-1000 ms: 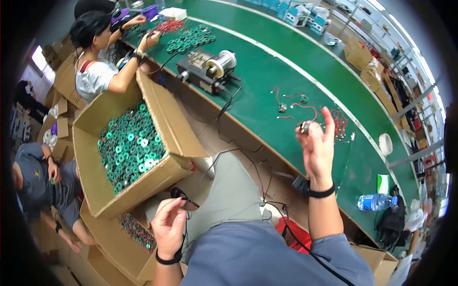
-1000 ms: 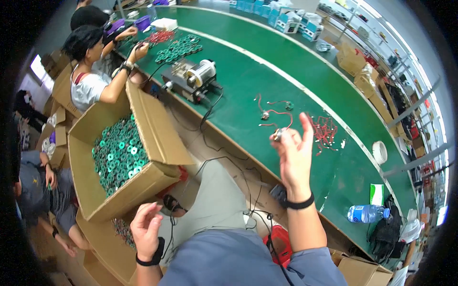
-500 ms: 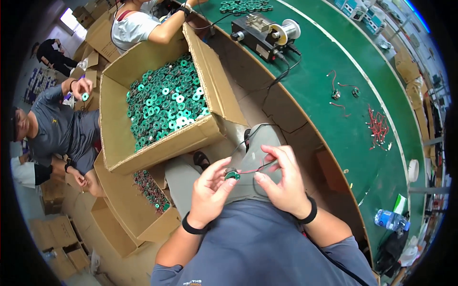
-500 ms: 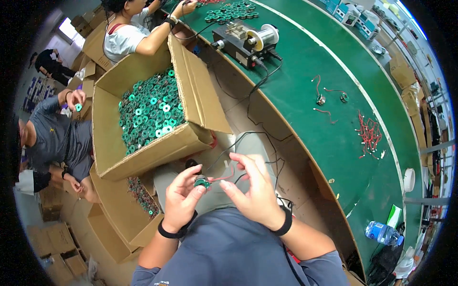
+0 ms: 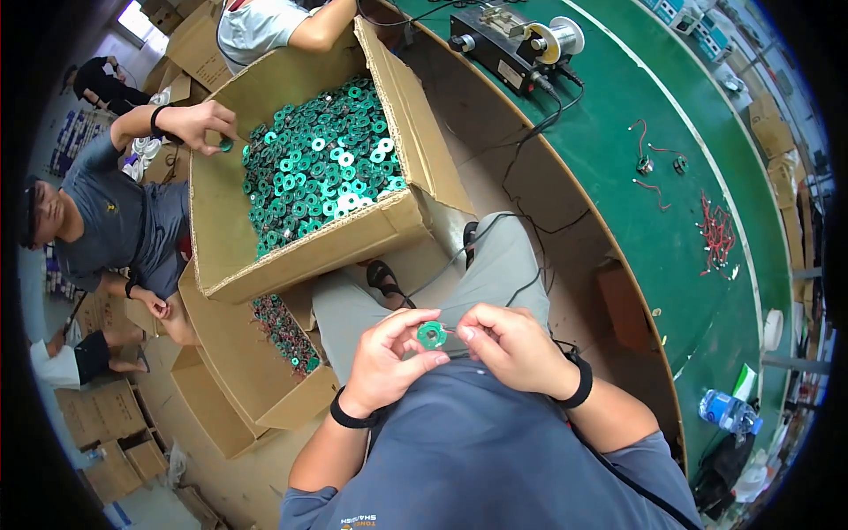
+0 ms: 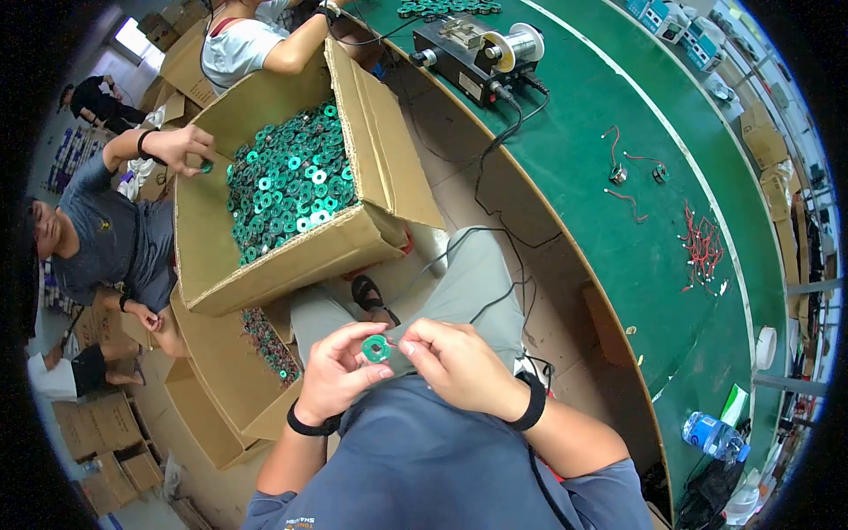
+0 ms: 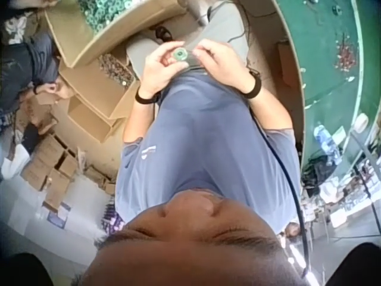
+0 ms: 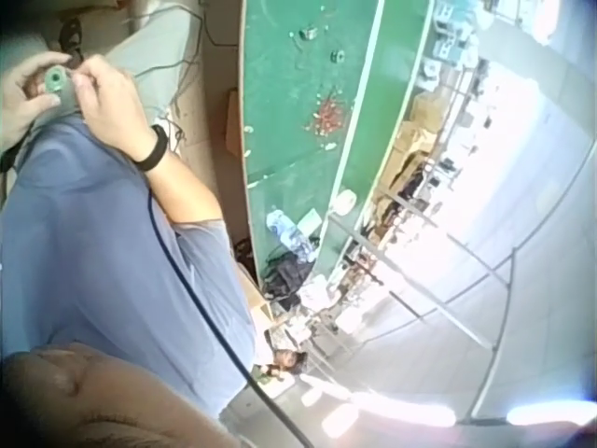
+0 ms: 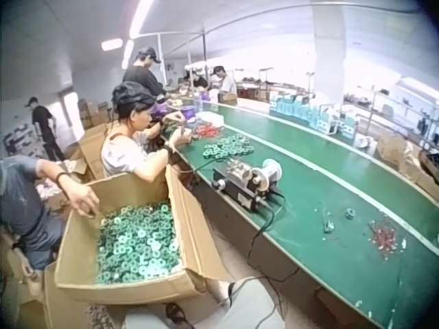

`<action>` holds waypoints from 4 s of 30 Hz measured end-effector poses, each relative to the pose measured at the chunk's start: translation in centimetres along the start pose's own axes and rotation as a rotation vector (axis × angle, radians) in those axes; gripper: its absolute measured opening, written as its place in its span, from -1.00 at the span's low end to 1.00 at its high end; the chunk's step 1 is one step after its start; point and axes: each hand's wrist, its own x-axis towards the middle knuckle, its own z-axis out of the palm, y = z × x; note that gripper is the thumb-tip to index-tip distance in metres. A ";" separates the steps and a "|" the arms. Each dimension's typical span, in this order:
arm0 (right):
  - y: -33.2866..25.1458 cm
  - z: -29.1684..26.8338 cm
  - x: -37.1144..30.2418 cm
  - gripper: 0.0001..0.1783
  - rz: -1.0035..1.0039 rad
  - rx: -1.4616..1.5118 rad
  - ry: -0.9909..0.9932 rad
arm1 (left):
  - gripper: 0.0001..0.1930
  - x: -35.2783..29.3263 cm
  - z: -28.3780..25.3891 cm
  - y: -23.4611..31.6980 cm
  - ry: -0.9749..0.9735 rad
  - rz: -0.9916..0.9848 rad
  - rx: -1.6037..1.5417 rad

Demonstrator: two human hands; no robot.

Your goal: The person assembles small electronic components by connecting wires to circular green circuit boards, using an assembly jig to hold the components steady.

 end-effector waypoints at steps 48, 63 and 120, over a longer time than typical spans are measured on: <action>0.8 1.7 1.3 -0.86 -0.213 0.009 -0.047 | -0.46 -0.9 -2.9 0.2 0.049 0.231 0.379; -0.4 1.6 1.4 -0.87 -0.086 -0.032 -0.102 | -0.52 -1.0 -2.4 1.4 0.092 0.313 0.645; -4.8 1.9 2.6 -0.87 -0.259 -0.167 -0.375 | -0.56 -3.3 -4.0 3.3 0.148 0.372 0.647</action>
